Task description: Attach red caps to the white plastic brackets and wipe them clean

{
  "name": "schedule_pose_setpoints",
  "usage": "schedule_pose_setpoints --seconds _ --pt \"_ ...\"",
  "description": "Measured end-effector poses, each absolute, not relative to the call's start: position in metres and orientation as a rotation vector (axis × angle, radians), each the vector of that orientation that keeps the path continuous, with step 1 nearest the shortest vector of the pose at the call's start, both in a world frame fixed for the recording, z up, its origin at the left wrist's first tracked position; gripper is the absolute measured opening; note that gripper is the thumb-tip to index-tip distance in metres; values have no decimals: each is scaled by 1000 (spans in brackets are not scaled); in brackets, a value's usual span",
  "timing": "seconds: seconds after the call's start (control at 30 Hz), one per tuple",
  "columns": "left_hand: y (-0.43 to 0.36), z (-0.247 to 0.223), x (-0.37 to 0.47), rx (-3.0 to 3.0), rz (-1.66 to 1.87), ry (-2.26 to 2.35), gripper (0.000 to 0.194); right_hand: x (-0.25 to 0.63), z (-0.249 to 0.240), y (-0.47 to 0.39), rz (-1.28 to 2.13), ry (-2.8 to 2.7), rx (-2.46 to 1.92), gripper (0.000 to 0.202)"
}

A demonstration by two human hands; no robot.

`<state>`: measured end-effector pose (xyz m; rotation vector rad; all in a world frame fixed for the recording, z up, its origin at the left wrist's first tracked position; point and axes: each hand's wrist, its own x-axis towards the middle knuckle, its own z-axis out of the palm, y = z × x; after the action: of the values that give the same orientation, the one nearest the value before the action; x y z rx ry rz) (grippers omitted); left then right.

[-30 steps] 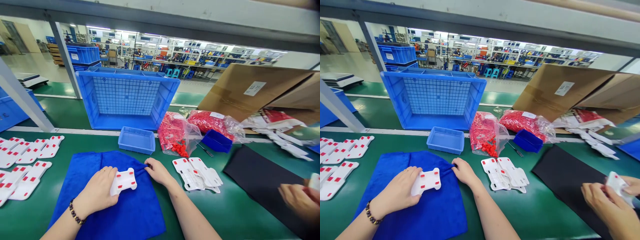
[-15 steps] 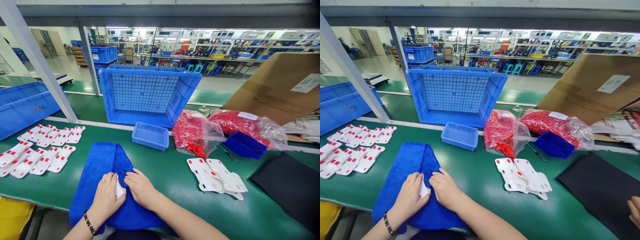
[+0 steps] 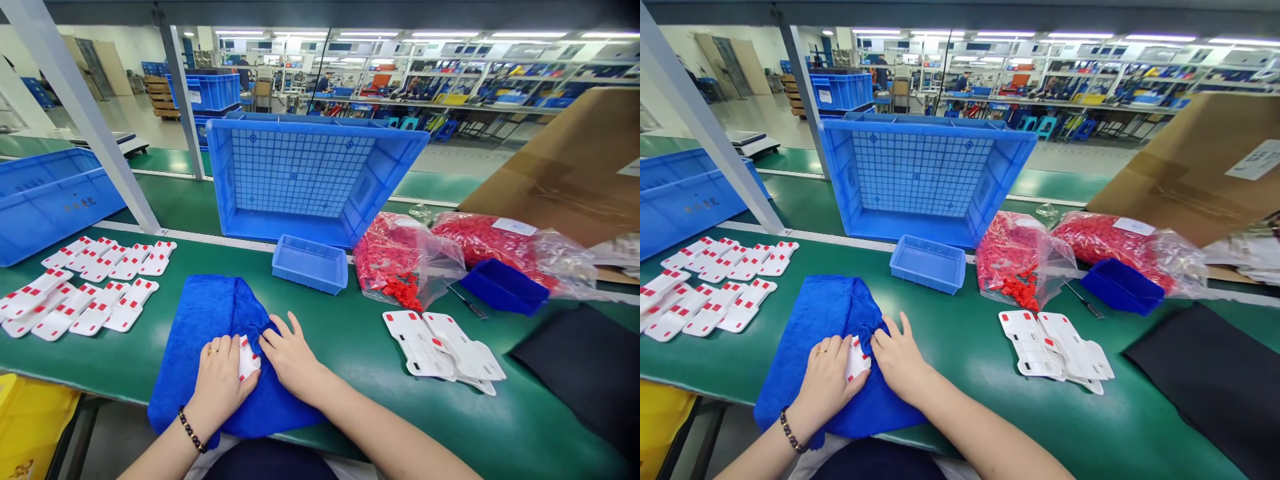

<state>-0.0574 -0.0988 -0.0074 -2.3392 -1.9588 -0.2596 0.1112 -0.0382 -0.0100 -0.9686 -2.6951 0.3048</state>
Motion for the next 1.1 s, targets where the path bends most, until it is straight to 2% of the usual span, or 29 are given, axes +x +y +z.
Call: schedule_pose_setpoints --seconds 0.1,0.2,0.3,0.37,0.43,0.57,0.7,0.87,0.97,1.1 --pt "-99 -6 -57 -2337 -226 -1986 51 121 -16 -26 556 -2548 -798 25" --pt "-100 -5 -58 -2347 -229 -1997 52 135 -23 -8 997 -2057 -905 18" --pt "-100 -6 -59 -2372 -267 -1994 52 146 -27 8 1265 -1468 -1121 25" --pt "-100 -6 -60 -2377 -275 -2007 50 148 -27 13 1336 -1345 -1155 28" --pt "-100 -6 -60 -2381 -271 -2022 50 144 -25 13 1300 -1468 -1146 23" --pt "-100 -7 -60 -2399 -278 -2028 50 128 -15 13 1140 -2092 -974 12" --pt "-99 -7 -61 -2398 -286 -2025 49 113 -5 18 947 -2471 -954 14" --pt "-99 -7 -60 -2389 -239 -2054 52 110 -5 21 806 -2577 -1009 15" --pt "-100 -8 -60 -2385 -242 -2069 53 124 -12 24 730 -2514 -1183 14" --pt "-102 -10 -61 -2387 -288 -2080 52 148 -12 23 813 -2275 -1286 14"
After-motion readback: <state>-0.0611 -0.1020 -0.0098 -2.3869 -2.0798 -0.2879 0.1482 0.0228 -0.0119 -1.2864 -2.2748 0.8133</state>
